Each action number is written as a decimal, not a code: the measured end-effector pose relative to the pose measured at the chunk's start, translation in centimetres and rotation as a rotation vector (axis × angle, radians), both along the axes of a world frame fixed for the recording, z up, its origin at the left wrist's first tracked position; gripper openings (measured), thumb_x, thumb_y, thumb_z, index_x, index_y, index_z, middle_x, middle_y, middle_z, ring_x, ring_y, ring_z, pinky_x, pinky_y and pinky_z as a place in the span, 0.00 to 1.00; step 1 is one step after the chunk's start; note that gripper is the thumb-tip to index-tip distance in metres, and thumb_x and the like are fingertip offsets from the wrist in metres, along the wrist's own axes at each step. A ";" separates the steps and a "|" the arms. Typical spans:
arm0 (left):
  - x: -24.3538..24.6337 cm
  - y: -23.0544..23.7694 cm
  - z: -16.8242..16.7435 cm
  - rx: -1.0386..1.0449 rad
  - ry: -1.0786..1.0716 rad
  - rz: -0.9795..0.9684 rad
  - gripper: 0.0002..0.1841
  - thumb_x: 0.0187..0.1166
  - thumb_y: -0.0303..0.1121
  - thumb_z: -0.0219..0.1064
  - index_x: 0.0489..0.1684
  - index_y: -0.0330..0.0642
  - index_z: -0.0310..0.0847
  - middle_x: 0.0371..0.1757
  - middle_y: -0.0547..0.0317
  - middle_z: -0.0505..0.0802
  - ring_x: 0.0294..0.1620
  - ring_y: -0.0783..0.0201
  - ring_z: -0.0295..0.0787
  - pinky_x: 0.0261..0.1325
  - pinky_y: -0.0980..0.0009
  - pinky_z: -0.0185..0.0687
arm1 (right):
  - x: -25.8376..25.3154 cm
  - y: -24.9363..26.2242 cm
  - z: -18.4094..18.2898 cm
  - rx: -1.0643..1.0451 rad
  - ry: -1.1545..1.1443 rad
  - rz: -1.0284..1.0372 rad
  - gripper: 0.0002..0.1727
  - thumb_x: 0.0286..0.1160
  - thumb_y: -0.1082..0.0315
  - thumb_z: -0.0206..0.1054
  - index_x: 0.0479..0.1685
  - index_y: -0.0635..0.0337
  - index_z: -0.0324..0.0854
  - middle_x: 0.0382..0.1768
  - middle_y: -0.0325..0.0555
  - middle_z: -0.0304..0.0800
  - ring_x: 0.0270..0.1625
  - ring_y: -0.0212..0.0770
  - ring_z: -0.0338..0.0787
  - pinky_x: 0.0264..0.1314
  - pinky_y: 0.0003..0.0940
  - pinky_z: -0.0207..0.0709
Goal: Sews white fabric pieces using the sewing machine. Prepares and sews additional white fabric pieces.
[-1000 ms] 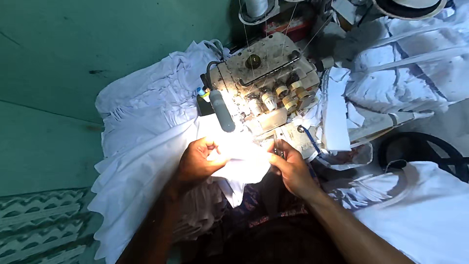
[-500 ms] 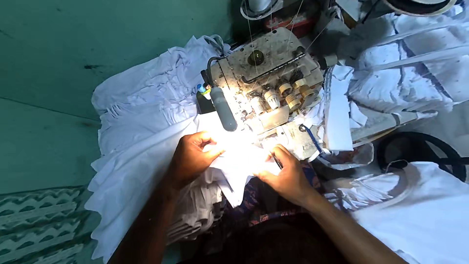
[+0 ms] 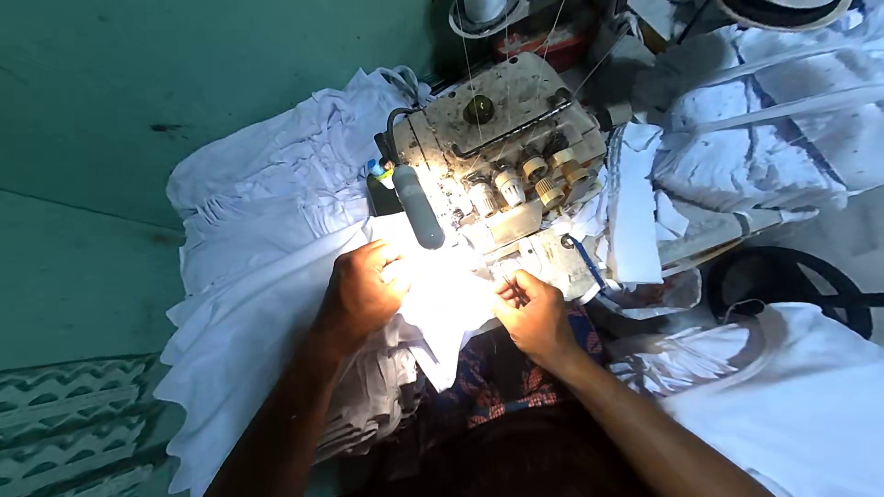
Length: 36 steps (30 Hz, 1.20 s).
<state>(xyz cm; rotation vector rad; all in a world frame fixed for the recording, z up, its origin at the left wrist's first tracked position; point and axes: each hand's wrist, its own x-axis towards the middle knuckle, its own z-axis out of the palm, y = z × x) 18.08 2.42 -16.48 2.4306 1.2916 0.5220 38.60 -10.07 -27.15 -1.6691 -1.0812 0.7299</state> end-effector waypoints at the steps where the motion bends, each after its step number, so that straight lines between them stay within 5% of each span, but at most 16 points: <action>1: 0.1 -0.1 -0.1 0.032 0.006 -0.030 0.02 0.68 0.32 0.71 0.27 0.49 0.88 0.30 0.70 0.87 0.30 0.76 0.83 0.33 0.73 0.81 | -0.1 -0.1 0.3 -0.005 0.026 0.014 0.11 0.61 0.64 0.73 0.43 0.52 0.89 0.26 0.30 0.88 0.26 0.22 0.83 0.29 0.21 0.78; 5: 0.7 0.0 -0.6 0.078 -0.015 -0.070 0.01 0.65 0.30 0.71 0.28 0.46 0.88 0.36 0.67 0.89 0.36 0.75 0.85 0.39 0.73 0.82 | -0.3 0.5 0.9 -0.063 0.006 0.087 0.24 0.67 0.65 0.68 0.66 0.55 0.88 0.28 0.34 0.88 0.27 0.25 0.82 0.34 0.25 0.79; 11: 1.6 0.5 -1.5 0.113 -0.024 0.010 0.03 0.65 0.29 0.74 0.26 0.43 0.87 0.47 0.59 0.91 0.47 0.68 0.88 0.50 0.66 0.86 | 0.2 1.5 0.1 -0.050 -0.175 0.121 0.10 0.72 0.63 0.66 0.34 0.54 0.93 0.28 0.39 0.91 0.34 0.33 0.88 0.40 0.36 0.82; 15: 2.1 -0.2 -1.6 0.139 -0.009 0.073 0.03 0.66 0.29 0.73 0.25 0.42 0.88 0.43 0.58 0.90 0.45 0.65 0.88 0.47 0.63 0.84 | 0.6 -0.3 -0.2 -0.068 -0.201 0.111 0.10 0.71 0.61 0.68 0.37 0.54 0.93 0.31 0.37 0.90 0.36 0.32 0.88 0.42 0.33 0.83; 20: 3.0 2.0 -1.9 0.156 -0.171 -0.037 0.07 0.68 0.27 0.70 0.40 0.35 0.87 0.45 0.50 0.90 0.50 0.61 0.88 0.56 0.61 0.83 | 0.2 0.2 1.7 -0.082 0.173 0.027 0.07 0.71 0.63 0.67 0.33 0.53 0.89 0.22 0.28 0.82 0.23 0.20 0.78 0.27 0.19 0.72; 23: 3.5 2.8 -1.6 0.197 -0.170 -0.040 0.08 0.71 0.24 0.68 0.42 0.29 0.84 0.43 0.41 0.89 0.47 0.54 0.87 0.56 0.57 0.80 | -0.1 1.1 3.0 -0.083 0.300 0.041 0.05 0.71 0.66 0.68 0.32 0.54 0.88 0.21 0.29 0.82 0.21 0.21 0.78 0.25 0.20 0.73; 32: 2.7 3.3 -0.8 0.104 -0.125 -0.016 0.12 0.64 0.26 0.71 0.44 0.32 0.82 0.38 0.48 0.89 0.40 0.61 0.87 0.46 0.58 0.82 | -1.2 2.3 2.4 -0.042 0.368 -0.012 0.06 0.68 0.65 0.72 0.25 0.51 0.88 0.19 0.28 0.81 0.22 0.21 0.78 0.27 0.23 0.73; 34: 2.5 3.2 0.3 -0.038 -0.206 0.031 0.10 0.67 0.23 0.69 0.44 0.40 0.82 0.31 0.62 0.88 0.32 0.74 0.85 0.36 0.71 0.82 | -1.2 2.9 2.5 -0.039 0.332 -0.037 0.09 0.66 0.63 0.73 0.20 0.50 0.85 0.16 0.27 0.78 0.21 0.22 0.75 0.25 0.25 0.70; 36: 1.9 3.1 0.9 -0.379 -0.411 0.074 0.10 0.75 0.22 0.64 0.48 0.45 0.86 0.32 0.65 0.93 0.30 0.75 0.89 0.32 0.74 0.86 | -1.2 3.4 2.6 -0.001 0.253 -0.074 0.09 0.64 0.63 0.75 0.19 0.49 0.83 0.16 0.27 0.77 0.21 0.23 0.76 0.26 0.25 0.70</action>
